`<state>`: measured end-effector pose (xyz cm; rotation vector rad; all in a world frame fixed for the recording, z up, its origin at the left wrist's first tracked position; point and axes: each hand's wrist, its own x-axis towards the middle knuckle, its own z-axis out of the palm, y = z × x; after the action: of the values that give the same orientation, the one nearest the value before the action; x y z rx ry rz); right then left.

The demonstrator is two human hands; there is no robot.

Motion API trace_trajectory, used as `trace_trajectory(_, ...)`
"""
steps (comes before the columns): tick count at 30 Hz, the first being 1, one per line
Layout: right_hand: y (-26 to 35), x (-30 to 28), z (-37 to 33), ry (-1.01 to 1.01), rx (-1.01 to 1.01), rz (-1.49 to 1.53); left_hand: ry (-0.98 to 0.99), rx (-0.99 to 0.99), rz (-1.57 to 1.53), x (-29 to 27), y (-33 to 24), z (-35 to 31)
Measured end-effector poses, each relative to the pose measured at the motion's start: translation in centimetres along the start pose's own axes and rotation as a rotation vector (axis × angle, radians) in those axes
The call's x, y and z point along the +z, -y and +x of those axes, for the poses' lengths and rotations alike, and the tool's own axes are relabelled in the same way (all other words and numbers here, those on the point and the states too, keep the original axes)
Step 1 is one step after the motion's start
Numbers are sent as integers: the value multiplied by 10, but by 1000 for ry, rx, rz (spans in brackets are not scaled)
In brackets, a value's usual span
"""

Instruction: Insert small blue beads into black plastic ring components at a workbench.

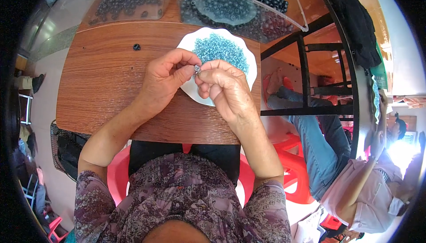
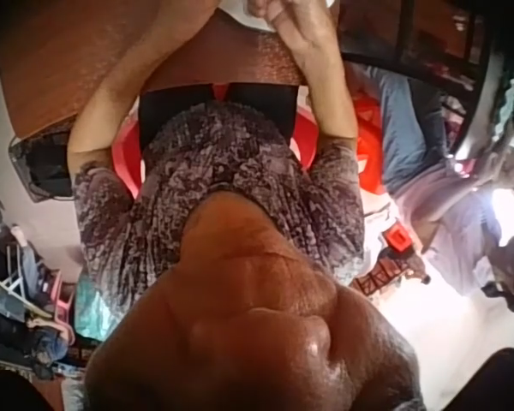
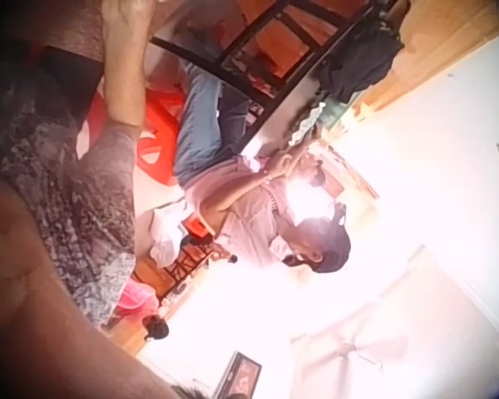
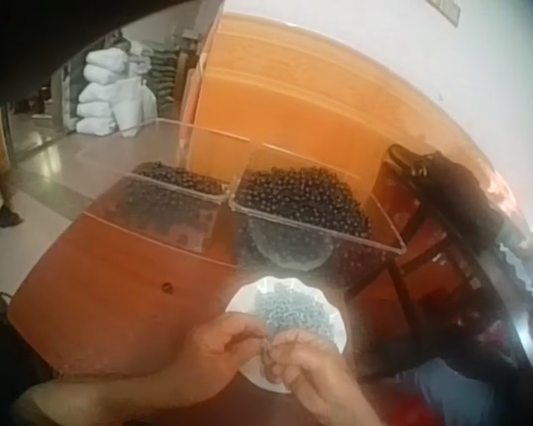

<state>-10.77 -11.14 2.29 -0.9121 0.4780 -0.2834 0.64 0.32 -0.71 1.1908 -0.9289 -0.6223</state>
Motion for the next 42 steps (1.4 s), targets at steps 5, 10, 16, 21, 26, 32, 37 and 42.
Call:
trace_trajectory(5,0,-3,2,-1,65,82,28,56,5,-2,0,0)
trace_trajectory(10,-2,-3,2,-13,82,119,71,-74,-152,-5,0,0)
trace_trajectory(16,-3,1,1,-27,55,75,55,-116,-86,-8,1,1)
trace_trajectory(21,1,15,-5,-102,-145,-198,44,-126,-134,-7,-5,1)
trace_trajectory(26,-6,16,-9,-156,-350,-477,38,-226,-243,-8,-10,3)
trace_trajectory(32,-13,17,-11,-174,-476,-584,1,-141,-320,-9,-6,3)
trace_trajectory(37,-15,16,-10,-197,-513,-543,-31,-76,-406,-4,-5,2)
trace_trajectory(42,-17,12,-11,-207,-582,-596,-1,-111,-362,-7,-6,2)
